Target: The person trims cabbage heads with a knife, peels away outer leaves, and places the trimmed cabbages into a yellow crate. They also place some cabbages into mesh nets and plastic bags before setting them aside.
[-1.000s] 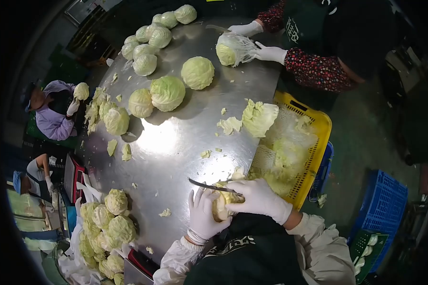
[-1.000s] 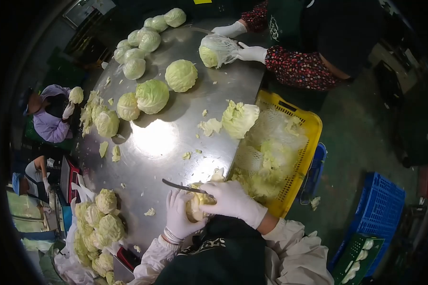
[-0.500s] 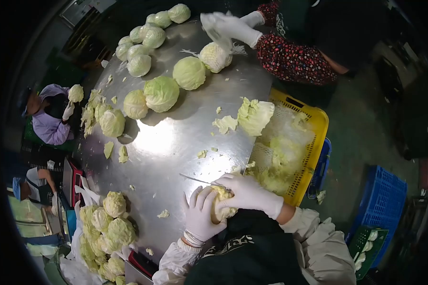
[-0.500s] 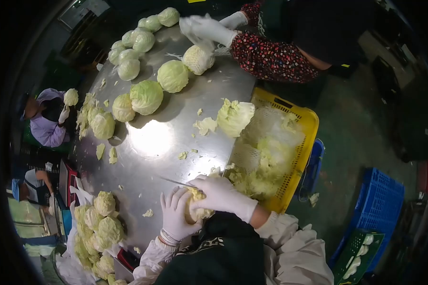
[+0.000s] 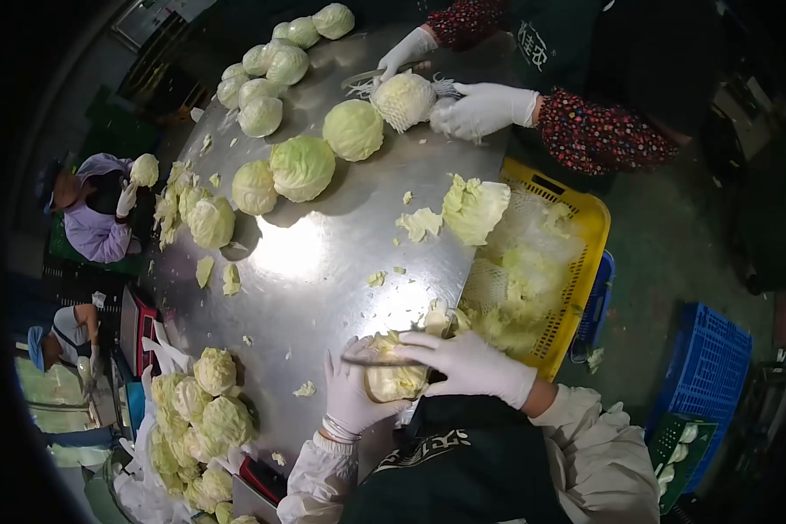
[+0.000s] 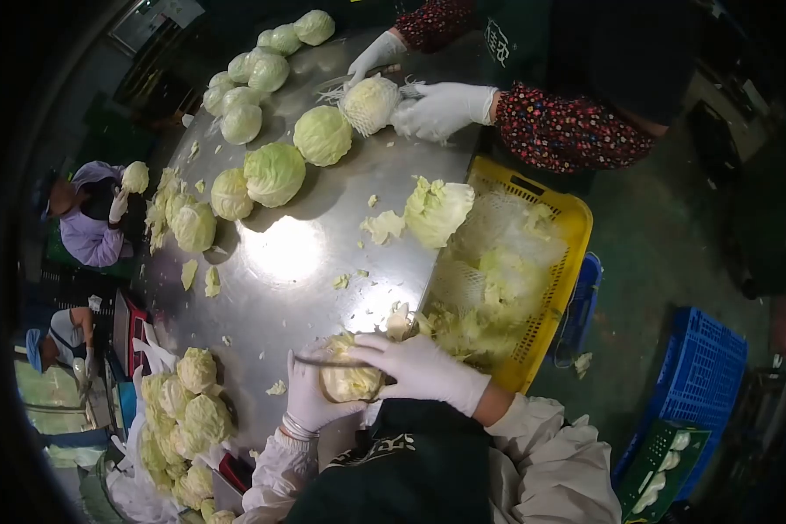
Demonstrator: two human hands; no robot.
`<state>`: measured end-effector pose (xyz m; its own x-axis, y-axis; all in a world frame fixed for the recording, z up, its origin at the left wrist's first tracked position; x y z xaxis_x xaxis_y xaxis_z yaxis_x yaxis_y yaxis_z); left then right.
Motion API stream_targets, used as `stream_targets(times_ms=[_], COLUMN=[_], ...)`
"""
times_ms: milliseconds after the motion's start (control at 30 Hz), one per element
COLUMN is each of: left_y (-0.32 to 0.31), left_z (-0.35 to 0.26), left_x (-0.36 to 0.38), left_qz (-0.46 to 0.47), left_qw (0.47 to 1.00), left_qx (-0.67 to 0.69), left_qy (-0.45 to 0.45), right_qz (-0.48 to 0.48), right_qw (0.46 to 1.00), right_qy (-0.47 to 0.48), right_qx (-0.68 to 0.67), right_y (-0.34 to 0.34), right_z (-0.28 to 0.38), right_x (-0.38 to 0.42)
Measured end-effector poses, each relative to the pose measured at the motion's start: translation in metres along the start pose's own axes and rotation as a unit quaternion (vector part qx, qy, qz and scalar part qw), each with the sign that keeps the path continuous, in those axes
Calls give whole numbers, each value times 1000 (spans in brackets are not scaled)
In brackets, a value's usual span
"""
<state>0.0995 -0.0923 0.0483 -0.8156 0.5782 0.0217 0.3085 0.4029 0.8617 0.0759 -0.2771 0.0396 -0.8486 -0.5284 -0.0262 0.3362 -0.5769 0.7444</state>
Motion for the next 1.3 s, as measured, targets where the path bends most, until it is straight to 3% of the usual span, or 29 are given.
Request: stream_targets(times_ms=[33,133,333,567,633,767,833,867,933,1067,1133,1167,1200,1233,1267,1300], left_y=[-1,-2,4,6,1,5,6,6,6,2,5,4,4,3,5,7], left_z=[3,16,9,14,20,15,12,11,10,9,4,10,29,43,45,45], left_x=[-3,-7,-15,-22,-20,-19,-17,-15,-14,-6,-5,0,9,16,21,26], left_qz=[30,4,-38,-44,-5,-31,-52,-53,-49,-42,-71,-71,-88,-103,-103,-96], left_qw=[999,996,997,992,994,992,991,991,994,996,997,997,989,974,973,978], left_qx=[22,88,63,119,101,125,124,124,96,53,24,25,97,168,167,144], left_qy=[6,18,20,-23,27,16,10,9,24,50,36,35,75,116,118,118], right_qz=[-22,-44,-139,-126,-128,-134,-110,-110,-215,-285,-325,-330,-409,-445,-441,-411], right_qw=[999,999,989,986,987,976,941,941,879,838,827,747,791,763,750,786], right_qy=[-7,-4,-1,20,-19,-41,-118,-117,-103,-111,-185,-252,-199,-223,-272,-296], right_qx=[24,11,-41,-103,-97,-165,-299,-298,-413,-451,-420,-520,-410,-413,-410,-353], right_y=[-4,-2,-6,-1,-3,-15,-22,-27,-33,-45,-44,-38,-41,-36,-30,-22], right_z=[3,-1,-6,-10,-13,-30,-41,-41,-44,-49,-65,-77,-106,-131,-151,-161], right_x=[-4,-10,-15,-19,-17,-15,-14,-15,-12,-7,7,16,25,37,50,59])
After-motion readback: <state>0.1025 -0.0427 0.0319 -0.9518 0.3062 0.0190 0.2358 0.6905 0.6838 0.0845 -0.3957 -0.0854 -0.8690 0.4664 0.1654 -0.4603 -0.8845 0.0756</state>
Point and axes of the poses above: each hand's wrist, its own x-axis away from the middle knuckle, its own y-axis out of the back of the hand, z = x × y, the point moved 7 cm from there along -x, towards the middle knuckle, and after that the axes turned 4 degrees about x, right-handed, at the moved point
